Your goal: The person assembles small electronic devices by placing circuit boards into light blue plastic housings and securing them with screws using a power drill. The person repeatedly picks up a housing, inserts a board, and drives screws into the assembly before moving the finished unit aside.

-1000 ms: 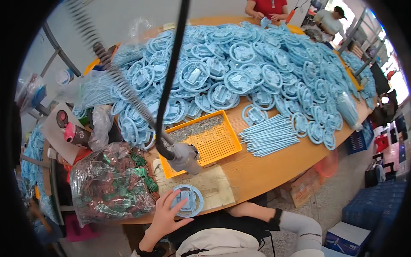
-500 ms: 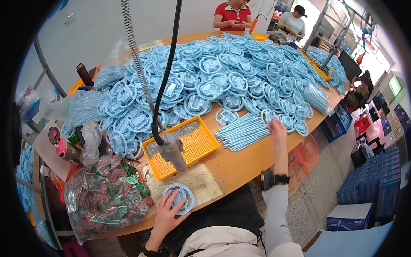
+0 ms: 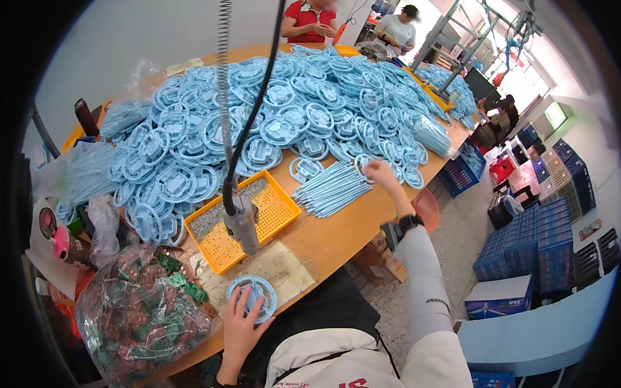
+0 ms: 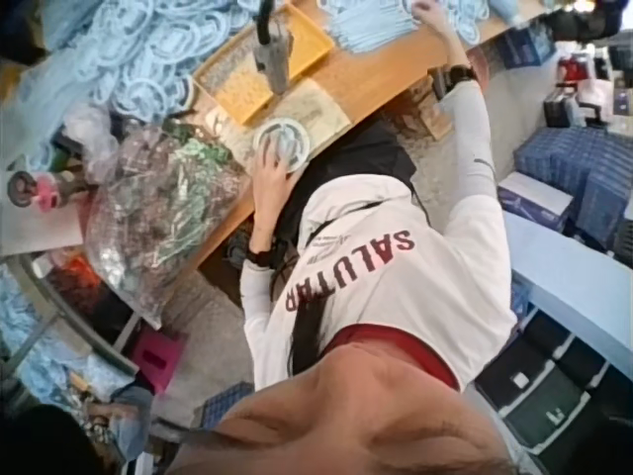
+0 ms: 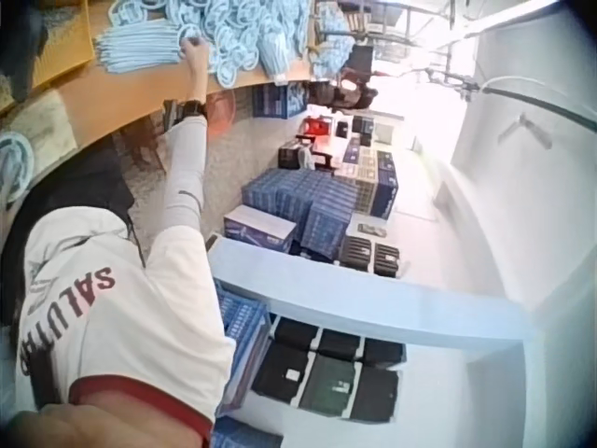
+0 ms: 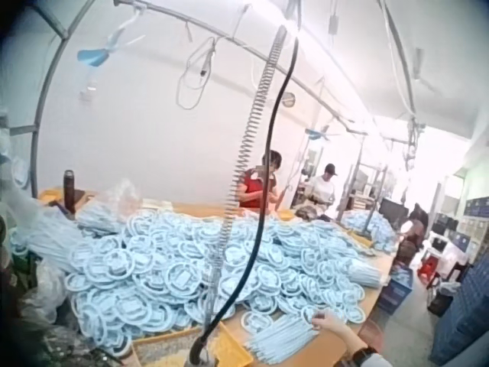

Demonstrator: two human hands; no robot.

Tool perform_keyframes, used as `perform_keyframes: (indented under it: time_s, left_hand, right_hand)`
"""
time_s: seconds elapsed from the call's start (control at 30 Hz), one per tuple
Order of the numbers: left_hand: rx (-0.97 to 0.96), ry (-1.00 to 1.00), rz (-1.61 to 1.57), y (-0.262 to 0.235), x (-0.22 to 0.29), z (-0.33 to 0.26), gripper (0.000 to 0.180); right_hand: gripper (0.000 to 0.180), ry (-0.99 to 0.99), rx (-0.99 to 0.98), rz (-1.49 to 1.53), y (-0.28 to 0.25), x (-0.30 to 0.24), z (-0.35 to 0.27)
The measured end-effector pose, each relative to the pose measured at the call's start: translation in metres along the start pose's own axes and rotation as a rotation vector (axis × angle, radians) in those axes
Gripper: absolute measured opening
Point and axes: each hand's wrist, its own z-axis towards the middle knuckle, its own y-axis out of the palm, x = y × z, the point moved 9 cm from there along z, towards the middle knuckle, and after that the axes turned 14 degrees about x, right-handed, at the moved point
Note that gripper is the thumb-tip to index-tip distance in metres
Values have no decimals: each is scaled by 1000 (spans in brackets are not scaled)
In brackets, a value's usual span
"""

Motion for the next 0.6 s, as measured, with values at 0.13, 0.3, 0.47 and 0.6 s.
perform_keyframes:
  time_s: [0.13, 0.3, 0.47, 0.6]
  left_hand:
    - [-27, -18, 3, 0, -2, -1, 49]
    - [-51, -16, 28, 6, -1, -3, 50]
    - [-36, -10, 61, 9, 0, 1, 51]
    - [-23, -47, 57, 8, -1, 6, 51]
  right_hand:
    - [13, -282, -264, -282, 44, -47, -85]
    - [18, -556, -187, -318, 67, -76, -133]
    - [17, -465, -168, -220, 70, -75, -128]
    - [15, -608, -153, -228, 71, -71, -120]
